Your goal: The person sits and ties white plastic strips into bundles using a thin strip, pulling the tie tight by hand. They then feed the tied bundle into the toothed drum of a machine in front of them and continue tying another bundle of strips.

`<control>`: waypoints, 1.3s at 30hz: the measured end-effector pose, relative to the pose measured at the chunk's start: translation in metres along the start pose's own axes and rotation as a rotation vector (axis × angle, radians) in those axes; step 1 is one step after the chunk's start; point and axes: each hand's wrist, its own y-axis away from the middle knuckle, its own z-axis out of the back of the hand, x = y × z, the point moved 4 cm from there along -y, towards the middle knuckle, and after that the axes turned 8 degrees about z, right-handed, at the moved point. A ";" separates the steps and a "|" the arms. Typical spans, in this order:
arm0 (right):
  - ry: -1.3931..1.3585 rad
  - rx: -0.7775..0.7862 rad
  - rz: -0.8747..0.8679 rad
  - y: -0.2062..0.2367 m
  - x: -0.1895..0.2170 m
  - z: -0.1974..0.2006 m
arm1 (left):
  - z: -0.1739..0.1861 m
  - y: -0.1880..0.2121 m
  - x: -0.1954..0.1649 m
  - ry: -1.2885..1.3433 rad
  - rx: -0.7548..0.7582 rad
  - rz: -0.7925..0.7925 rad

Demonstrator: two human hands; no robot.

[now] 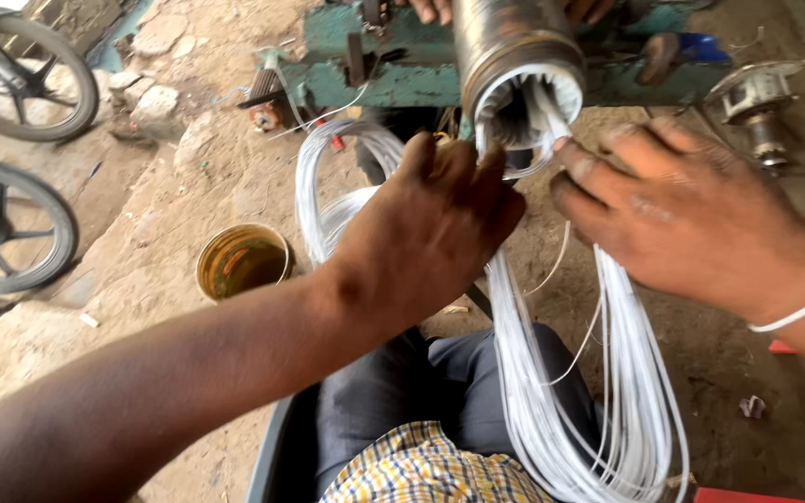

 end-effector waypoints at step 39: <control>-0.105 -0.027 -0.007 -0.010 -0.009 -0.013 | -0.014 -0.011 0.019 0.167 -0.065 0.100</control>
